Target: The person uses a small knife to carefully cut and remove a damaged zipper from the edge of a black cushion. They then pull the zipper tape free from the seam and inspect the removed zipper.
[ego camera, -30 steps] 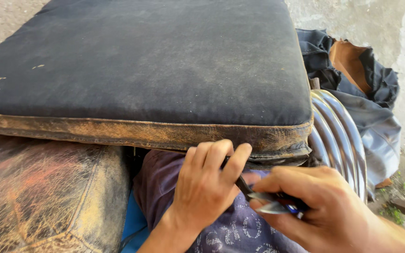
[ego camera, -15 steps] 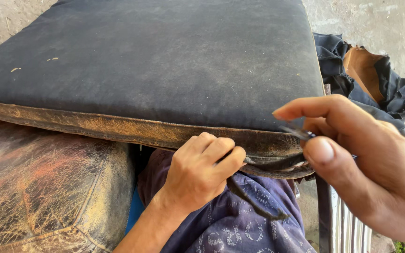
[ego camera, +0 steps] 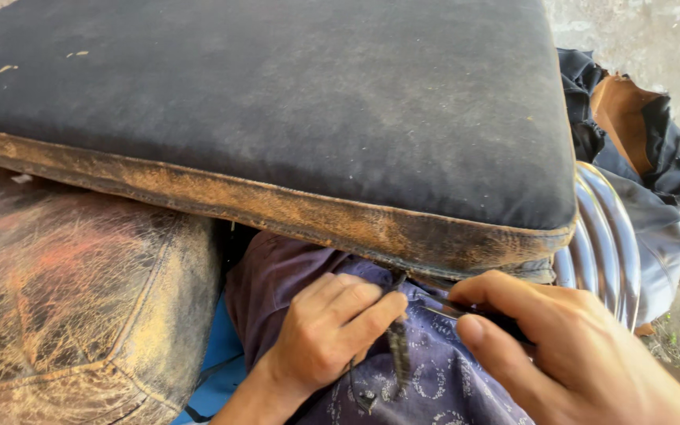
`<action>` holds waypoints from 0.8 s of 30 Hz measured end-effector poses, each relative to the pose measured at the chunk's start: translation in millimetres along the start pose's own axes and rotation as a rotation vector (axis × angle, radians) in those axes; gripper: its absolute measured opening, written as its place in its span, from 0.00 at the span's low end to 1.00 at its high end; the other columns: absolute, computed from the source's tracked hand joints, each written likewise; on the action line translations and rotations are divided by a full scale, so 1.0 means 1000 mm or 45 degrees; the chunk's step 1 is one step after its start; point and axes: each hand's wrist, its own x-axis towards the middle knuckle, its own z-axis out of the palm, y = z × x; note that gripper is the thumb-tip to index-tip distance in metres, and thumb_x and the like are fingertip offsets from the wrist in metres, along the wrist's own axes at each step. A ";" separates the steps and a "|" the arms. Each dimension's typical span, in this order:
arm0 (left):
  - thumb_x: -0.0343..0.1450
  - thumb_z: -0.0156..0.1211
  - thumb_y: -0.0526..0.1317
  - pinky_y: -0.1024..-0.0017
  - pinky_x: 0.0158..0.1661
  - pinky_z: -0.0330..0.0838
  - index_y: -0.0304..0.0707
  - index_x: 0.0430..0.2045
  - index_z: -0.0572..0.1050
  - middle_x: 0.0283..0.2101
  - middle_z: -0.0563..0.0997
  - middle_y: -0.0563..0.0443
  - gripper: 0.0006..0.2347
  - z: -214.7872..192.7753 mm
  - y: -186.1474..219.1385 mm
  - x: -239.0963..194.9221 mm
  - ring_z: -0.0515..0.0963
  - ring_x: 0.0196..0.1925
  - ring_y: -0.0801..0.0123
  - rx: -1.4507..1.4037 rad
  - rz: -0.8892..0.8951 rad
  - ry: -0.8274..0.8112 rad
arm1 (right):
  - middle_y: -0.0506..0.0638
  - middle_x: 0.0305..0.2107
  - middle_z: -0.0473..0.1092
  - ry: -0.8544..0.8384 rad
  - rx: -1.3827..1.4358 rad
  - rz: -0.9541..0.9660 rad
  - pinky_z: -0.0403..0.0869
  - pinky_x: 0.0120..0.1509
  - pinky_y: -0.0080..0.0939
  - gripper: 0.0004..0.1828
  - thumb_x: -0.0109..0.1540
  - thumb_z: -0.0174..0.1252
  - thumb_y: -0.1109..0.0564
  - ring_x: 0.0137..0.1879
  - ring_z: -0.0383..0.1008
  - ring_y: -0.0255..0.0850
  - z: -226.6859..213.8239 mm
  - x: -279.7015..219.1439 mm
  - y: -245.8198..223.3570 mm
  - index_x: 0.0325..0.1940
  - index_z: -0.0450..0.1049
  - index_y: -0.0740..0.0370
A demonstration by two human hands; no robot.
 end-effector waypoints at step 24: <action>0.74 0.71 0.32 0.71 0.38 0.77 0.28 0.48 0.76 0.36 0.78 0.50 0.12 -0.007 0.022 0.009 0.81 0.38 0.65 -0.108 0.086 0.144 | 0.50 0.31 0.79 0.071 0.026 0.128 0.73 0.43 0.42 0.17 0.66 0.56 0.45 0.38 0.80 0.43 0.013 0.009 -0.012 0.48 0.80 0.59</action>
